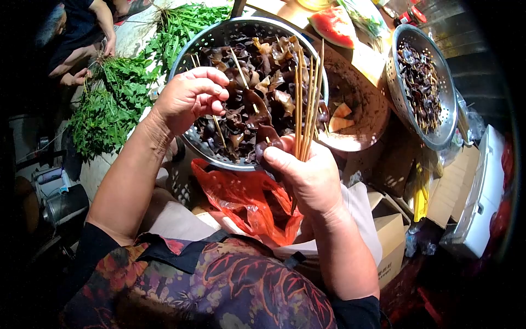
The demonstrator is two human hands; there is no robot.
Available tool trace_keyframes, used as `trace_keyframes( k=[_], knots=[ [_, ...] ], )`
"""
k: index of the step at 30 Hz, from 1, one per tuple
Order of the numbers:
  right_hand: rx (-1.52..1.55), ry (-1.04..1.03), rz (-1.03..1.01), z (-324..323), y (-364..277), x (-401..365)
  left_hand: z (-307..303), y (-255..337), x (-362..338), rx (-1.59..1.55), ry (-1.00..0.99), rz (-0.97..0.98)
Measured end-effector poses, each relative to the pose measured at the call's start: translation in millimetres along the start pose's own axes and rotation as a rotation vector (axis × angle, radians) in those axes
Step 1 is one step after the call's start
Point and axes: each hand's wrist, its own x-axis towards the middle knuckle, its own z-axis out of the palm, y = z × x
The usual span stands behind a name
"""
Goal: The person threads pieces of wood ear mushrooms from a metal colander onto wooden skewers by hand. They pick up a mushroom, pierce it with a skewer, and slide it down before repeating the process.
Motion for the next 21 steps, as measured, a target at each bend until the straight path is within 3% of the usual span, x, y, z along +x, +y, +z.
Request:
trace_keyframes(
  k=[10, 13, 16, 17, 21],
  knots=[
    [0.037, 0.112, -0.037, 3.0, -4.6, -0.7, -6.7, -8.0, 9.9, 0.084, 0.305, 0.132],
    [-0.020, 0.123, -0.082, 7.3, -4.0, 0.4, -2.5, -13.0, 13.2, 0.401, 0.253, 0.203],
    [-0.022, 0.144, -0.085, 6.6, -5.7, -1.0, 5.8, -28.9, 18.3, 0.921, 0.191, 0.475],
    [-0.008, 0.123, -0.055, 3.2, -7.0, -1.9, 13.0, -33.8, 16.1, 0.961, 0.224, 0.341],
    [0.008, 0.094, -0.013, 2.6, -9.4, -3.8, 16.4, -52.7, 23.5, 1.225, 0.338, 0.457]
  ],
)
